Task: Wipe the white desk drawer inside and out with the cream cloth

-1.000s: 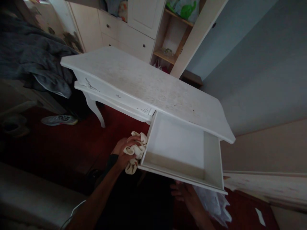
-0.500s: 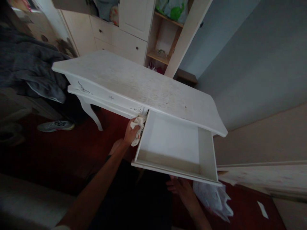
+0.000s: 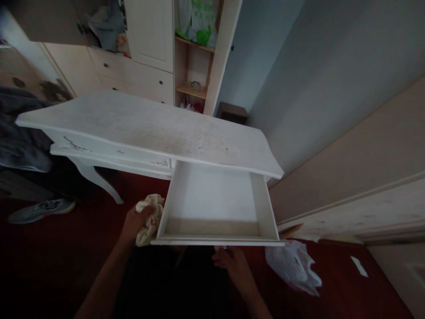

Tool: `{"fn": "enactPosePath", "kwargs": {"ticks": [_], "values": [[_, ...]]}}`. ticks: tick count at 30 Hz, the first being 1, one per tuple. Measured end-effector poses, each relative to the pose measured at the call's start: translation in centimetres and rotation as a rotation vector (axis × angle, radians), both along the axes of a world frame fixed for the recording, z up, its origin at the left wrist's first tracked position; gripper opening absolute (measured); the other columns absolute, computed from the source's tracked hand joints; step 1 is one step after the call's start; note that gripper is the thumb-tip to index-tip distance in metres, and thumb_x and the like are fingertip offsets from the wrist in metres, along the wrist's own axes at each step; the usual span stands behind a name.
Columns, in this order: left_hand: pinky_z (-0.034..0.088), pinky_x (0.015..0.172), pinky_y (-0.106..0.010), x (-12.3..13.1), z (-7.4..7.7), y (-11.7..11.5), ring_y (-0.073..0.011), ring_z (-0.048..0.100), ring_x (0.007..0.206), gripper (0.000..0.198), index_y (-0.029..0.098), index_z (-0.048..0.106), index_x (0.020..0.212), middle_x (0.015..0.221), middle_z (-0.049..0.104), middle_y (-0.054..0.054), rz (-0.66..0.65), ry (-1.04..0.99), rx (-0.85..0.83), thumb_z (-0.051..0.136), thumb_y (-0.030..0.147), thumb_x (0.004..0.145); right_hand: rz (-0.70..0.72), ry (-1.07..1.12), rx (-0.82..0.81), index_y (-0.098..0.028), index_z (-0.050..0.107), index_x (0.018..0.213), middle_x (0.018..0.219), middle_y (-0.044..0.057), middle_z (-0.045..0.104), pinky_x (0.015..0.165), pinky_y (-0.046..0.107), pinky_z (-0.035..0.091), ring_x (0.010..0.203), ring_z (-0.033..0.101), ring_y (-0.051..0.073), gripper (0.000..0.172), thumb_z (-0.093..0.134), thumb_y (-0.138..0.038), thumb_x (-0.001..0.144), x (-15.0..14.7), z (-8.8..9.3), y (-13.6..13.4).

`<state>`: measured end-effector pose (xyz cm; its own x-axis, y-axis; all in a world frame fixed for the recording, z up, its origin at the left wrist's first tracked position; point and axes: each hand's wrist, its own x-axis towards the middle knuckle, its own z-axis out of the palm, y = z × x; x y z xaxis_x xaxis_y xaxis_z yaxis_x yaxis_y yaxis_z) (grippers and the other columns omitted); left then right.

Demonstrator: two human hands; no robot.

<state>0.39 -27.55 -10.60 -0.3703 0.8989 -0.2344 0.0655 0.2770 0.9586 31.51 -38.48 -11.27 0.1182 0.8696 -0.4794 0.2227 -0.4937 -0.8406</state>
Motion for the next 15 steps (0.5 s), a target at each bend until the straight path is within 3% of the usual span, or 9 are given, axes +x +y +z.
{"fn": "enactPosePath", "kwargs": {"ticks": [3, 6, 8, 11, 15], "values": [[0.049, 0.062, -0.032, -0.5, 4.2, -0.5, -0.0211, 0.06, 0.066, 0.025, 0.022, 0.066, 0.081, 0.071, 0.066, 0.001, 0.031, 0.11, 0.052, 0.066, 0.042, 0.066, 0.002, -0.003, 0.032, -0.013, 0.075, 0.09, 0.083, 0.015, 0.078, 0.071, 0.037, 0.057, 0.073, 0.075, 0.026, 0.075, 0.066, -0.085, 0.07, -0.3, -0.2, 0.1], [0.052, 0.066, -0.039, -0.2, 8.4, -0.9, -0.0273, 0.064, 0.071, 0.03, 0.025, 0.066, 0.087, 0.077, 0.069, -0.001, 0.057, 0.242, 0.094, 0.068, 0.042, 0.063, -0.017, -0.008, -0.002, -0.013, 0.074, 0.087, 0.08, 0.014, 0.077, 0.058, 0.03, 0.052, 0.063, 0.073, 0.022, 0.075, 0.064, -0.085, 0.07, -0.9, 0.0, 0.1], [0.054, 0.069, -0.043, 0.6, 10.5, -1.2, -0.0316, 0.066, 0.077, 0.035, 0.027, 0.068, 0.092, 0.084, 0.072, -0.003, 0.034, 0.294, 0.163, 0.07, 0.044, 0.062, -0.032, -0.005, -0.018, -0.013, 0.072, 0.086, 0.078, 0.013, 0.077, 0.051, 0.025, 0.046, 0.058, 0.071, 0.02, 0.073, 0.063, -0.084, 0.07, -1.3, 0.2, 0.2], [0.055, 0.077, -0.046, 2.9, 12.0, -1.4, -0.0331, 0.068, 0.084, 0.034, 0.03, 0.07, 0.096, 0.092, 0.075, -0.003, -0.079, 0.322, 0.276, 0.07, 0.044, 0.065, -0.053, 0.02, -0.004, -0.013, 0.071, 0.09, 0.077, 0.012, 0.076, 0.046, 0.022, 0.04, 0.055, 0.07, 0.018, 0.068, 0.062, -0.079, 0.074, -1.9, 0.4, 0.1], [0.057, 0.078, -0.044, 6.9, 12.1, -1.4, -0.0304, 0.069, 0.08, 0.034, 0.029, 0.073, 0.095, 0.088, 0.076, -0.002, -0.245, 0.324, 0.284, 0.069, 0.042, 0.063, -0.054, 0.059, -0.011, -0.013, 0.072, 0.094, 0.076, 0.011, 0.076, 0.044, 0.02, 0.039, 0.056, 0.071, 0.018, 0.064, 0.065, -0.073, 0.074, -2.5, 0.5, -0.1]]}}
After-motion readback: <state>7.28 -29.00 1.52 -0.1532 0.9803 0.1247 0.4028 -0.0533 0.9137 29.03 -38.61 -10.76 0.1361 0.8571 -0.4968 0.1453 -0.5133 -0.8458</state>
